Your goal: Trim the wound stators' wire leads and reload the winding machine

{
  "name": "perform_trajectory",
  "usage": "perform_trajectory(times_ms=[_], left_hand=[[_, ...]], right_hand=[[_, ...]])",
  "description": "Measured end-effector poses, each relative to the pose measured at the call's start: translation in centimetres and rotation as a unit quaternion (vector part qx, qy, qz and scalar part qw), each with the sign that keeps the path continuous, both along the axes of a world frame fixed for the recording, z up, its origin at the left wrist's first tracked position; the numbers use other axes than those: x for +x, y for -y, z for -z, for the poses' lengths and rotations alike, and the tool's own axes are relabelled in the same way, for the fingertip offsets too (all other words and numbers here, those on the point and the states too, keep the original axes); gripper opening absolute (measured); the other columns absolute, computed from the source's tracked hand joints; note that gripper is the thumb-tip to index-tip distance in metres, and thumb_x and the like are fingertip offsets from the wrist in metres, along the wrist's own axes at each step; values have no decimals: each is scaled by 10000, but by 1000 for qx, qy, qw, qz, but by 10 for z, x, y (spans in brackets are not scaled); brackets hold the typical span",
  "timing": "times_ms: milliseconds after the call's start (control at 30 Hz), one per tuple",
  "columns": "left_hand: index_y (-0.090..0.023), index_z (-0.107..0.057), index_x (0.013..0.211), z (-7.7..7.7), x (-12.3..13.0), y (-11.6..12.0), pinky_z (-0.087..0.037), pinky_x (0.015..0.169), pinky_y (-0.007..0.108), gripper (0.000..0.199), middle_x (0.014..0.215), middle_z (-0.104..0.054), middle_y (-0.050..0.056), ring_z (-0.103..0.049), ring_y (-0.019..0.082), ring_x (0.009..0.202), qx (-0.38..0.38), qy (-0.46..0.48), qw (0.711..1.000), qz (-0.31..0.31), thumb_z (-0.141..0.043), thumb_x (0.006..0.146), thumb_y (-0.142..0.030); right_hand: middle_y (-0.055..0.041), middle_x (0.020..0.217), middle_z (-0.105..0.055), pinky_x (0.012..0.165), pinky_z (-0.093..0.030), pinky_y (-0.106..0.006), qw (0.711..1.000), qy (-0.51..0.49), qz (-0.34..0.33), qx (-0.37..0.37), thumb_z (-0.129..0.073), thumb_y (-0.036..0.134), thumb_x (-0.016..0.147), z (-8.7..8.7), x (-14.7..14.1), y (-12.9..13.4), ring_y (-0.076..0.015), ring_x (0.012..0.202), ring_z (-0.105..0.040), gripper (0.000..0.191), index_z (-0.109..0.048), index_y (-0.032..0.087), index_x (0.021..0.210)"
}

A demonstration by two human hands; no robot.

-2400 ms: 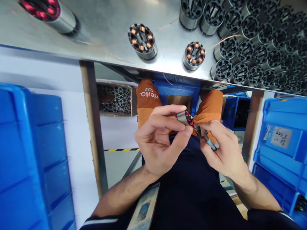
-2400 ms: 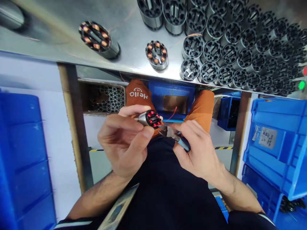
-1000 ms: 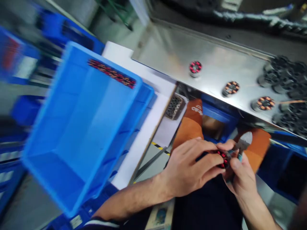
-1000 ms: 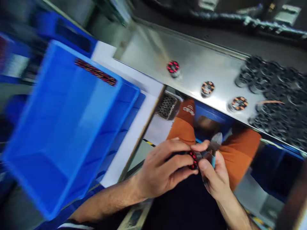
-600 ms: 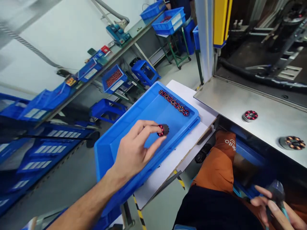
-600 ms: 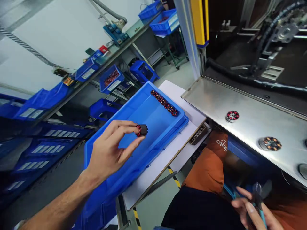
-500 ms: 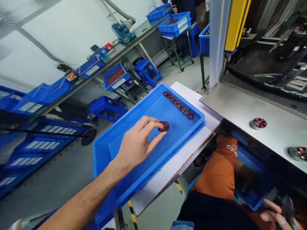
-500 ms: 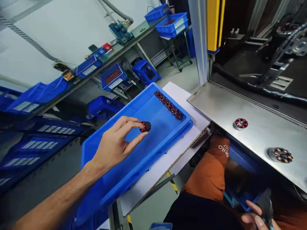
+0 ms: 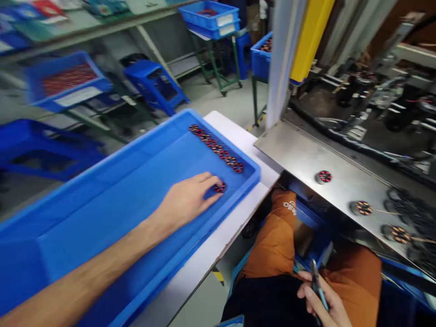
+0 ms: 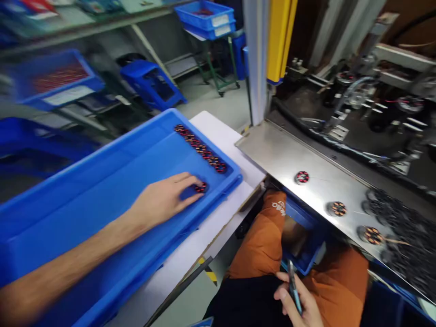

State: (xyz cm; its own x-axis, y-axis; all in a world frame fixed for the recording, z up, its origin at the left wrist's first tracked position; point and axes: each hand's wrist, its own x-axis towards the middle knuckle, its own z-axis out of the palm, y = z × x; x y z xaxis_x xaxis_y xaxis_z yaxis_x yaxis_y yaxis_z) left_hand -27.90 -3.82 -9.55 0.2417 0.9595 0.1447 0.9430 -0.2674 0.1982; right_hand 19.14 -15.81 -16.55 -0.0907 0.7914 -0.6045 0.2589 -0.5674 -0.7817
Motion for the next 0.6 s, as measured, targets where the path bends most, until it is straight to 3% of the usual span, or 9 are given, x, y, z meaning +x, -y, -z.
perform_trajectory(times_ms=[67,100,200,267,400,500,600], left_hand=[[-299,-769,1223,-9,0,-3,-538,614,332,299,1121,-826,16,-752,219,778,62,12,998,-3,-639,1157,-561],[-313,-786,1166,-15,2,-7,-488,566,329,347,1071,-826,-7,-710,199,691,118,35,992,4,-713,1100,-646],[-300,-819,1190,-37,29,-27,-569,762,379,493,1165,-845,15,-788,257,899,178,84,980,-2,-804,1017,-761],[-307,-830,1184,-52,66,-45,-614,933,467,416,1167,-852,21,-811,310,1014,185,107,974,77,-820,1024,-690],[-284,-811,1141,-73,170,-80,-606,1054,537,219,1298,-817,56,-766,322,1127,175,94,950,243,-616,1177,-375],[-244,-797,1061,-72,243,-101,-610,1031,500,111,1211,-793,75,-729,302,1084,163,71,937,302,-703,1121,-255],[-225,-790,1034,-57,285,-114,-592,1034,489,97,1115,-759,71,-691,307,1090,131,38,945,297,-798,1077,-312]], right_hand=[[-73,888,-818,702,-643,-399,999,-22,-24,-1,-825,866,876,-4,1,-1,-228,717,-712,736,-872,256,1285],[-78,912,-819,745,-649,-414,999,-26,-27,0,-806,852,908,-6,2,-1,-241,766,-728,723,-862,252,1309],[-78,1002,-807,907,-629,-443,999,-26,-27,0,-726,799,1019,-8,3,0,-245,908,-732,671,-819,244,1384],[-71,1043,-791,972,-599,-440,999,-30,-35,-2,-698,787,1049,-9,3,0,-235,960,-712,664,-795,239,1410],[-55,1061,-776,1016,-575,-425,997,-43,-56,-2,-703,793,1047,-13,8,-1,-228,997,-700,668,-781,242,1417],[-49,1088,-762,1077,-549,-433,997,-50,-59,2,-698,782,1057,-17,20,1,-233,1046,-700,658,-767,252,1440],[-57,1122,-756,1099,-538,-441,998,-51,-34,4,-697,774,1060,-17,38,9,-247,1096,-701,644,-769,254,1432]])
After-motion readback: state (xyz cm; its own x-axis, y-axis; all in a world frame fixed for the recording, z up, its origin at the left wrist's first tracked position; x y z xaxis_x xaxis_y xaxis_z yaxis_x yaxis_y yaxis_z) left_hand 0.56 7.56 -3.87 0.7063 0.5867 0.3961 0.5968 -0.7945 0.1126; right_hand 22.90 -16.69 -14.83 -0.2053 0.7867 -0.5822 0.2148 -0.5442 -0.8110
